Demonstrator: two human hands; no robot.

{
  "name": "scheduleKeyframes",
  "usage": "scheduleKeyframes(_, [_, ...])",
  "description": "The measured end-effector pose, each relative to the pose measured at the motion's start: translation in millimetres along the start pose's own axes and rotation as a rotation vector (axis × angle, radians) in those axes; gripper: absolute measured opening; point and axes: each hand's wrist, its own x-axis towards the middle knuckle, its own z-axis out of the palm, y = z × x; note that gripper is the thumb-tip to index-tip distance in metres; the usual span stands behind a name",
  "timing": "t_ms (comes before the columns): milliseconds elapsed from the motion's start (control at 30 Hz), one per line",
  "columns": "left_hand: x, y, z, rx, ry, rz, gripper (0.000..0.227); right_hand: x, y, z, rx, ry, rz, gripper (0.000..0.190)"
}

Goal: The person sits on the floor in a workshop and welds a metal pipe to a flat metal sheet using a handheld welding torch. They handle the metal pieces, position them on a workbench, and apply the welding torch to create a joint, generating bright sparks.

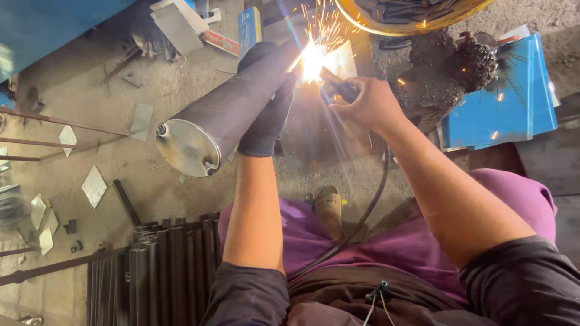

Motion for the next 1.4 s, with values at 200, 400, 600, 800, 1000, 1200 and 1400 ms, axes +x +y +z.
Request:
scheduleKeyframes(200, [3.9,-3.2,1.7,-0.014,-0.018,-0.016,0.03,7.4,10.0,4.5,-0.022,0.073,-0.138,0.06])
scheduleKeyframes(400, [2.9,-6.1,0.6,-0.023,-0.033,-0.033,0.031,-0.3,-3.5,1.1,0.045,-0.022,0.043,0.056])
scheduleKeyframes(600, [-0.1,-7.5,-1.3,-0.031,-0.021,-0.026,0.031,2.0,-2.7,4.1,0.04,0.009,-0.058,0.058])
scheduleKeyframes(800, [0.0,-8.9,-4.9,-0.039,-0.016,-0.026,0.032,4.5,-1.1,8.3,-0.022,-0.015,0.004,0.06])
scheduleKeyframes(1000, [-1.5,-8.9,-5.3,-0.053,-0.009,-0.025,0.033,1.9,-6.7,7.8,0.056,0.024,-0.069,0.059])
scheduleKeyframes(1200, [-5.7,-11.6,-4.3,-0.061,0.0,-0.029,0.034,6.0,-3.1,11.5,-0.101,0.05,-0.058,0.061])
scheduleKeyframes(1400, [-10.2,-22.5,-2.1,-0.105,-0.003,-0.069,0.035,7.9,3.9,15.1,-0.073,0.098,-0.23,0.058])
